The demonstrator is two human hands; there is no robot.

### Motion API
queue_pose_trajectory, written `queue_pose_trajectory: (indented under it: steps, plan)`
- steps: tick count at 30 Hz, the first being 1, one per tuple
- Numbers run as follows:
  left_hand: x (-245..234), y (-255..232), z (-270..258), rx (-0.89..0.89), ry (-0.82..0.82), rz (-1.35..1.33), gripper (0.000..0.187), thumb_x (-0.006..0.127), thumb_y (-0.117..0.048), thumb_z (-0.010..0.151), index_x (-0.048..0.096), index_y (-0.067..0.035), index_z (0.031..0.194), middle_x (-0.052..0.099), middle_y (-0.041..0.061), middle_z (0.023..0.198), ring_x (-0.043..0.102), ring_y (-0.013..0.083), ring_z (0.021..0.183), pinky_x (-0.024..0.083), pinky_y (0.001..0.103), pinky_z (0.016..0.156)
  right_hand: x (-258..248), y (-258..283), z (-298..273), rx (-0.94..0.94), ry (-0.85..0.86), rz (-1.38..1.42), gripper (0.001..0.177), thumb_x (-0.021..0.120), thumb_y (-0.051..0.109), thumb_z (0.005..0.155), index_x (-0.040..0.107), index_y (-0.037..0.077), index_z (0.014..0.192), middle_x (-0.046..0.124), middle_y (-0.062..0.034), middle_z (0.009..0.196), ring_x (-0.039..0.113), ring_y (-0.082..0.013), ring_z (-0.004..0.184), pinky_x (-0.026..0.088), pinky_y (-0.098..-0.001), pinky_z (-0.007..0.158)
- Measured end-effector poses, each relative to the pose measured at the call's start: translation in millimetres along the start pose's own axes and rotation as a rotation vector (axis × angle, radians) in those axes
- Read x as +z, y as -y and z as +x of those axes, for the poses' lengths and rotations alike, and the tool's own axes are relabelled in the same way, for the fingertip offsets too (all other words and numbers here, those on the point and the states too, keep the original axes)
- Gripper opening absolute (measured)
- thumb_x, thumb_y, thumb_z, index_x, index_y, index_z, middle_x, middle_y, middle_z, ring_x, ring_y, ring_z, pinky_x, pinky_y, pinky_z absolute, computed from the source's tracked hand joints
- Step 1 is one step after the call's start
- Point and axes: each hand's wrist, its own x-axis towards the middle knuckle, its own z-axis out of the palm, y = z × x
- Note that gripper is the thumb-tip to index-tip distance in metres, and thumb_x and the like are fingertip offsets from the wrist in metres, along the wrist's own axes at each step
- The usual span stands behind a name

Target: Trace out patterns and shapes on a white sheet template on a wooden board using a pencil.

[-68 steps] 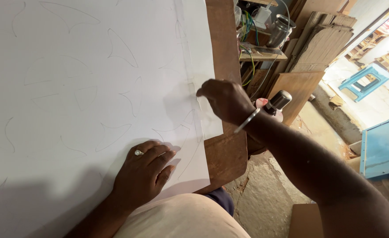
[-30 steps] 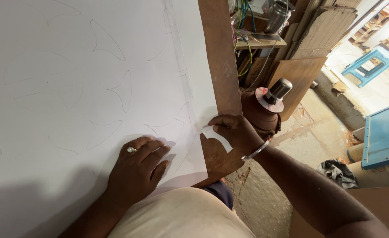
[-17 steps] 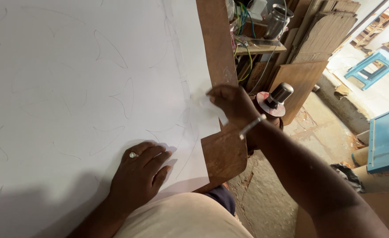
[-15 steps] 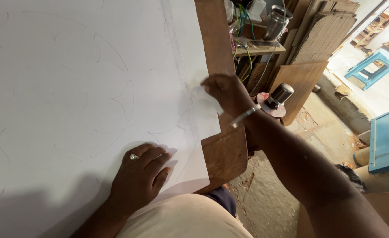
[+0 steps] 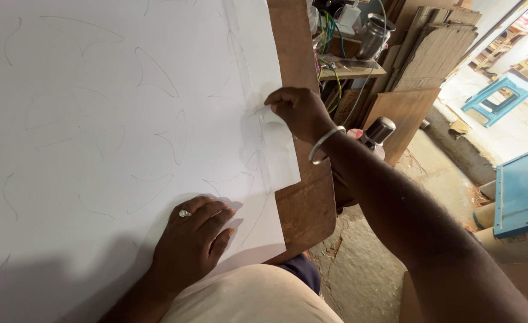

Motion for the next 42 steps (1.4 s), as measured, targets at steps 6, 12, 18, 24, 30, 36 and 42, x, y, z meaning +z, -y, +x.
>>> queue_pose_trajectory:
  steps: [6,12,18,24,30,36,42]
  plan:
    - [-2,0,1,0.002,0.007,-0.004,0.039,0.076,-0.022,0.083,0.069,-0.005,0.118,0.069,0.007,0.119,0.059,0.028,0.12,0.046,0.047,0.101,11,-14,-30,-0.062,0.054,-0.01,0.013,0.071,0.013,0.096,0.078,0.012,0.107,0.08,-0.0064,0.097,0.076,-0.0118,0.079,0.061,-0.0268,0.069]
    - [-4,-3,4,-0.014,0.036,0.009,0.039,0.076,-0.022,0.082,0.07,-0.006,0.117,0.069,0.007,0.118,0.059,0.0276,0.119,0.045,0.048,0.1,21,-29,-71,-0.228,0.042,-0.071,0.013,0.071,0.01,0.096,0.079,0.012,0.105,0.08,-0.0069,0.1,0.077,-0.0154,0.084,0.064,-0.0301,0.073]
    - [-1,-2,2,-0.002,0.037,0.027,0.037,0.074,-0.023,0.084,0.07,-0.007,0.117,0.07,0.006,0.117,0.06,0.0279,0.12,0.044,0.047,0.101,27,-31,-114,-0.312,0.031,-0.042,0.013,0.071,0.007,0.094,0.079,0.01,0.103,0.078,-0.0072,0.093,0.076,-0.0175,0.079,0.063,-0.0311,0.067]
    - [0,-2,2,-0.01,0.023,0.048,0.036,0.074,-0.025,0.086,0.07,-0.008,0.117,0.07,0.006,0.118,0.059,0.0284,0.122,0.044,0.048,0.103,33,-33,-144,-0.315,0.05,0.0,0.013,0.07,0.004,0.093,0.078,0.007,0.102,0.077,-0.0071,0.094,0.077,-0.0181,0.08,0.064,-0.0303,0.068]
    - [-4,-3,3,-0.002,0.003,0.053,0.036,0.074,-0.024,0.085,0.07,-0.008,0.117,0.07,0.006,0.119,0.059,0.0289,0.121,0.044,0.047,0.103,18,-36,-128,-0.193,0.123,0.06,0.012,0.072,0.008,0.091,0.079,0.006,0.101,0.079,-0.0065,0.098,0.077,-0.0154,0.087,0.063,-0.0309,0.076]
    - [-2,-2,3,0.02,0.012,0.03,0.039,0.075,-0.023,0.083,0.07,-0.007,0.119,0.069,0.007,0.119,0.059,0.0285,0.12,0.045,0.047,0.1,-10,-25,-29,-0.085,-0.024,0.112,0.015,0.071,0.014,0.098,0.077,0.006,0.109,0.08,-0.0046,0.099,0.074,-0.0085,0.087,0.059,-0.0254,0.078]
    - [1,1,2,0.01,0.042,0.032,0.041,0.075,-0.023,0.084,0.069,-0.005,0.12,0.068,0.008,0.119,0.056,0.03,0.121,0.043,0.048,0.101,-23,-5,100,-0.21,-0.192,0.223,0.015,0.072,0.01,0.097,0.076,0.005,0.11,0.08,-0.0059,0.097,0.072,-0.0086,0.083,0.059,-0.0246,0.073]
